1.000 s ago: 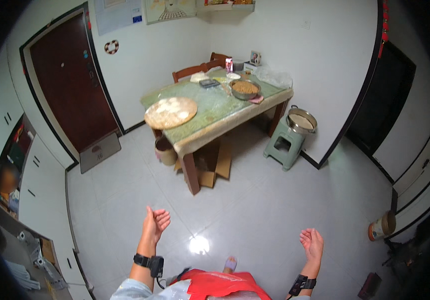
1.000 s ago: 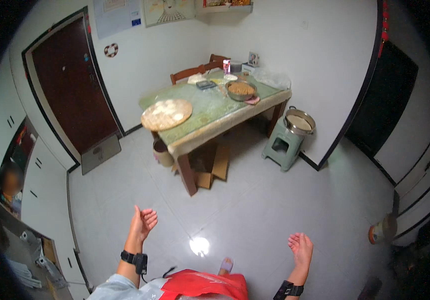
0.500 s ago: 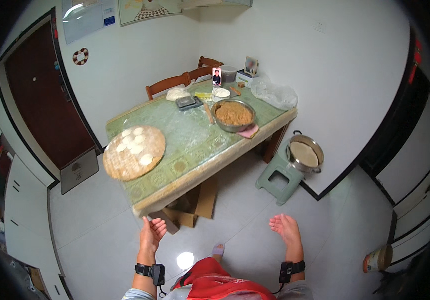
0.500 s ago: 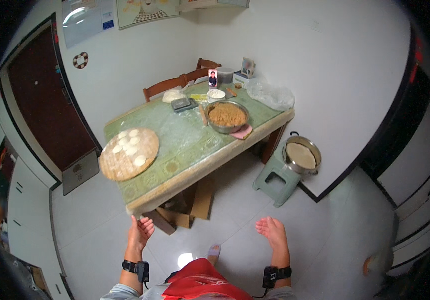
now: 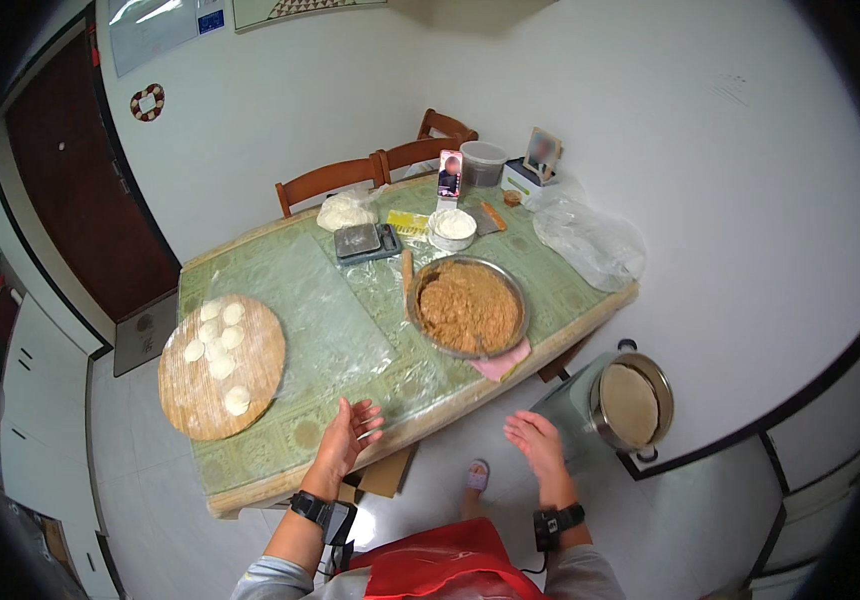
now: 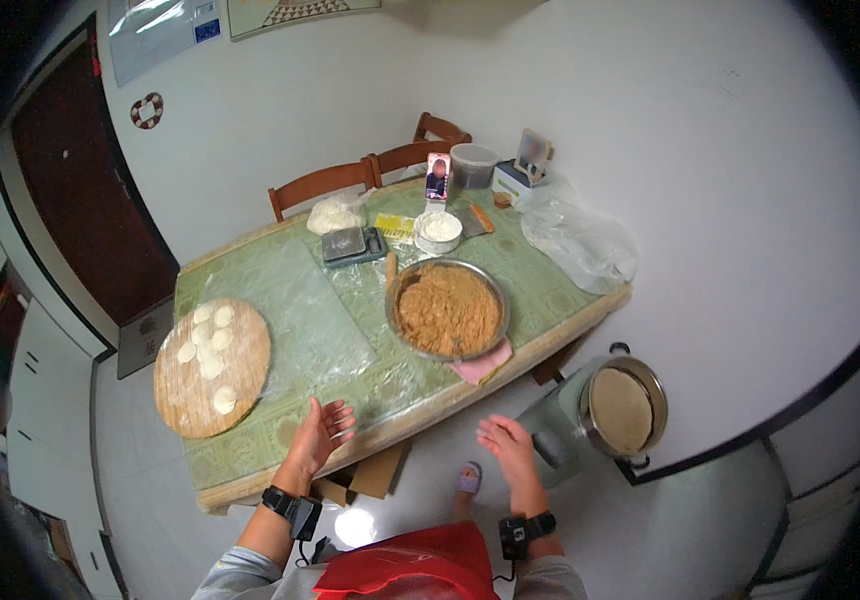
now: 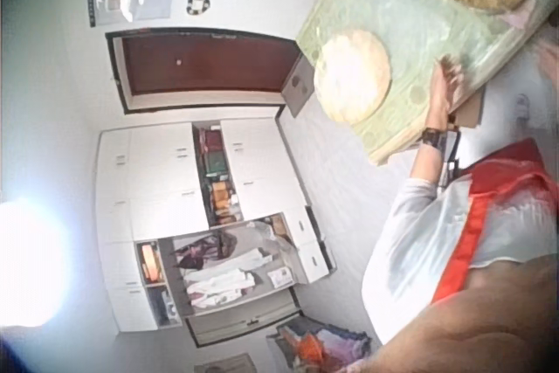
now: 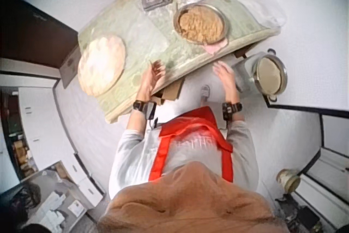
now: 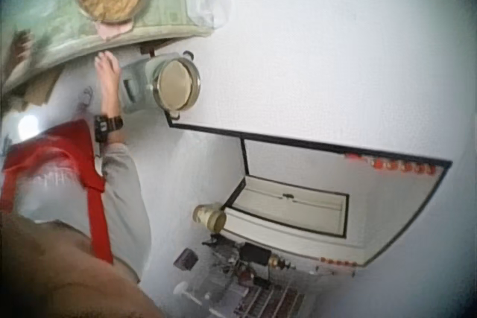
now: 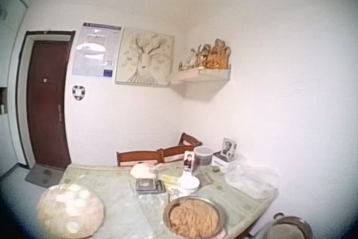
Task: The person prepares dough by removing it from a plastic bag, kneading it on a floured table, and rolling it into a long cylindrical shape. The person uses a scraper to cut the dough and a rolling pin to shape it.
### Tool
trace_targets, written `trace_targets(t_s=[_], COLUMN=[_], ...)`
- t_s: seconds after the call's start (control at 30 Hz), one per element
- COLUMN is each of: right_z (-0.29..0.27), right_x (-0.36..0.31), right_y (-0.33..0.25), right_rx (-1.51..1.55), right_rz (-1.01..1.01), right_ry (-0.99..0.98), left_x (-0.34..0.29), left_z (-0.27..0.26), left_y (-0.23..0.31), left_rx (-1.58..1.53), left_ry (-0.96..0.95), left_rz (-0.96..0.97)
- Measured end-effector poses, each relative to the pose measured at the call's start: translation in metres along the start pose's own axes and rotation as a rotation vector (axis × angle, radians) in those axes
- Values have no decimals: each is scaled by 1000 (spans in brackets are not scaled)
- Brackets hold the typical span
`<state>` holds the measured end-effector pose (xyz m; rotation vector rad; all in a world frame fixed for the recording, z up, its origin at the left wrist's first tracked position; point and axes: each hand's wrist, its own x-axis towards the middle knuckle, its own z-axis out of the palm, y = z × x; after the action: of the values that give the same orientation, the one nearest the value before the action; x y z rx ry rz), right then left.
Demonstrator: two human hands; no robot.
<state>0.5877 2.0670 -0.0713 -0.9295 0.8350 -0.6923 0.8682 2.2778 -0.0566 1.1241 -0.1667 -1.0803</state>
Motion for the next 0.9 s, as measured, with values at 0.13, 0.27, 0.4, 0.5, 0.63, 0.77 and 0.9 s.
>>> trace_targets(t_s=[0.13,0.27,0.4,0.5,0.63,0.77,0.9], right_z=[3,-2,-1,-7,-44,-101,-150], right_x=[110,167,184,194,216,238,274], right_y=[0,-5,-8,-7,-10,-32,-60], right_rx=[97,125,201,81,-371,-88,38], right_rz=[2,156,89,136,-239,36,-23], right_ry=[-53,-85,-269,-340,-347,-209,1], left_x=[58,123,170,181,188,210,266], left_z=[28,58,81,92,116,156,204], left_y=[-4,-2,-2,2,-3,-19,-22], left_rx=[-14,-24,-26,-121,-43,-59,10], left_ry=[81,166,209,130,94,-36,-182], left_rz=[42,11,-6,-108,-60,-186,-246])
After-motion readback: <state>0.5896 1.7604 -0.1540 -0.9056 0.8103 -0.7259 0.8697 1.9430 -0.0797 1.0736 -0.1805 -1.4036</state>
